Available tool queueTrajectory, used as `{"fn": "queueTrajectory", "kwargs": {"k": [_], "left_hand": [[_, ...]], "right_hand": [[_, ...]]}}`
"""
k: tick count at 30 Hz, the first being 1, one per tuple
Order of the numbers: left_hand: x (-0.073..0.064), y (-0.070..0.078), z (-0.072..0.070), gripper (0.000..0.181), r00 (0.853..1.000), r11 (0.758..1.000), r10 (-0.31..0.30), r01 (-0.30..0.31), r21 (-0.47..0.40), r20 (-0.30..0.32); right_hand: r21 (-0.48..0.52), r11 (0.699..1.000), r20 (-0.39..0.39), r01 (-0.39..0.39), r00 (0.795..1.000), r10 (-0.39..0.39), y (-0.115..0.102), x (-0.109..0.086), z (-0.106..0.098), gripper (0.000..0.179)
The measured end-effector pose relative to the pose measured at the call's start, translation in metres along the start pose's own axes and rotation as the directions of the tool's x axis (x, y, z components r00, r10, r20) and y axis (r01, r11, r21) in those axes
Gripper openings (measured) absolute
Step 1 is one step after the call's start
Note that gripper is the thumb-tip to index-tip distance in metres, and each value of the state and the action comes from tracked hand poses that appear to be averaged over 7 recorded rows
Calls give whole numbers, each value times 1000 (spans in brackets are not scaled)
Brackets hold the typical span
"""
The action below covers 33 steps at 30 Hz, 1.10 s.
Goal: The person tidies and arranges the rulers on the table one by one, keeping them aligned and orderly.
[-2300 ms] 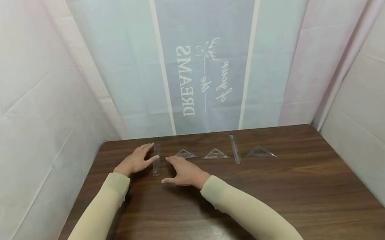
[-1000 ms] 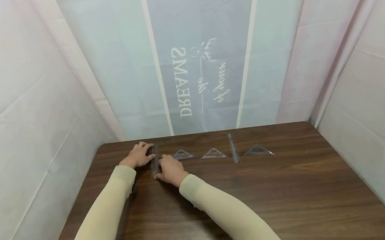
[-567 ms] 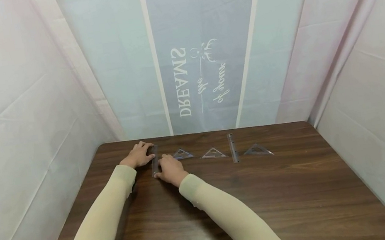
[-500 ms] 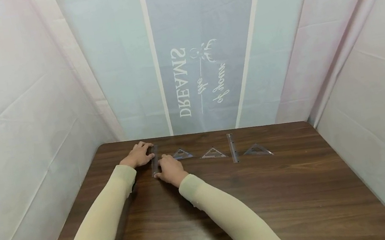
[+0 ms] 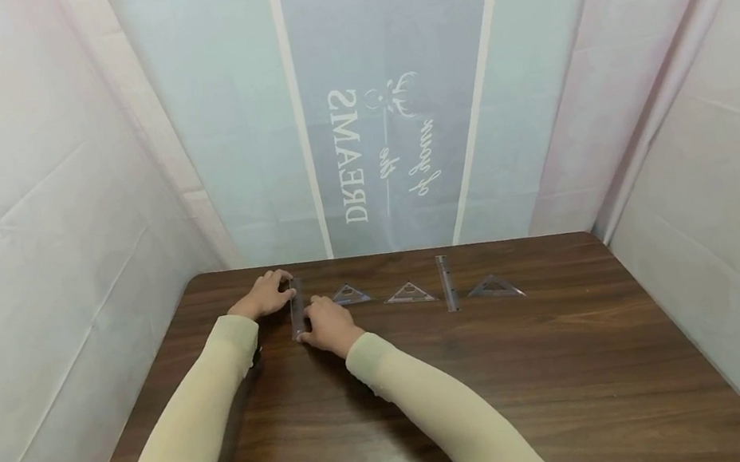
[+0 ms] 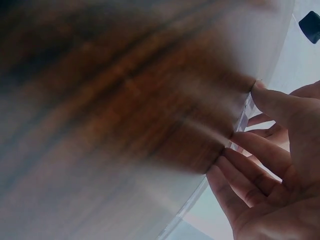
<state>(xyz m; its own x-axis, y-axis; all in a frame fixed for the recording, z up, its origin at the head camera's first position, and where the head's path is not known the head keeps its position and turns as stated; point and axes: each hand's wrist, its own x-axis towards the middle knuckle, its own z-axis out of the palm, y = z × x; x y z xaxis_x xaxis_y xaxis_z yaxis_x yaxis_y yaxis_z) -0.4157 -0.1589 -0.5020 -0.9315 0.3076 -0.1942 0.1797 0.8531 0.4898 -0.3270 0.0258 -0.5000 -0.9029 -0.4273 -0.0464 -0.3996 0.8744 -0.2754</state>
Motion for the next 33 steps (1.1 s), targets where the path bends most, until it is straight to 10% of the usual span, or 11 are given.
{"fn": "queueTrajectory", "kwargs": {"k": [15,33], "left_hand": [[-17,12,8,39,983,978,-66,30,-205,-173],[-38,8,17,40,978,903,-130,49,-427,-163]], "right_hand": [[-14,1000,15,22,1000,-22,-2,-11,2,50],[118,991,42,63,997,-69,3,-37,-7,52]]}}
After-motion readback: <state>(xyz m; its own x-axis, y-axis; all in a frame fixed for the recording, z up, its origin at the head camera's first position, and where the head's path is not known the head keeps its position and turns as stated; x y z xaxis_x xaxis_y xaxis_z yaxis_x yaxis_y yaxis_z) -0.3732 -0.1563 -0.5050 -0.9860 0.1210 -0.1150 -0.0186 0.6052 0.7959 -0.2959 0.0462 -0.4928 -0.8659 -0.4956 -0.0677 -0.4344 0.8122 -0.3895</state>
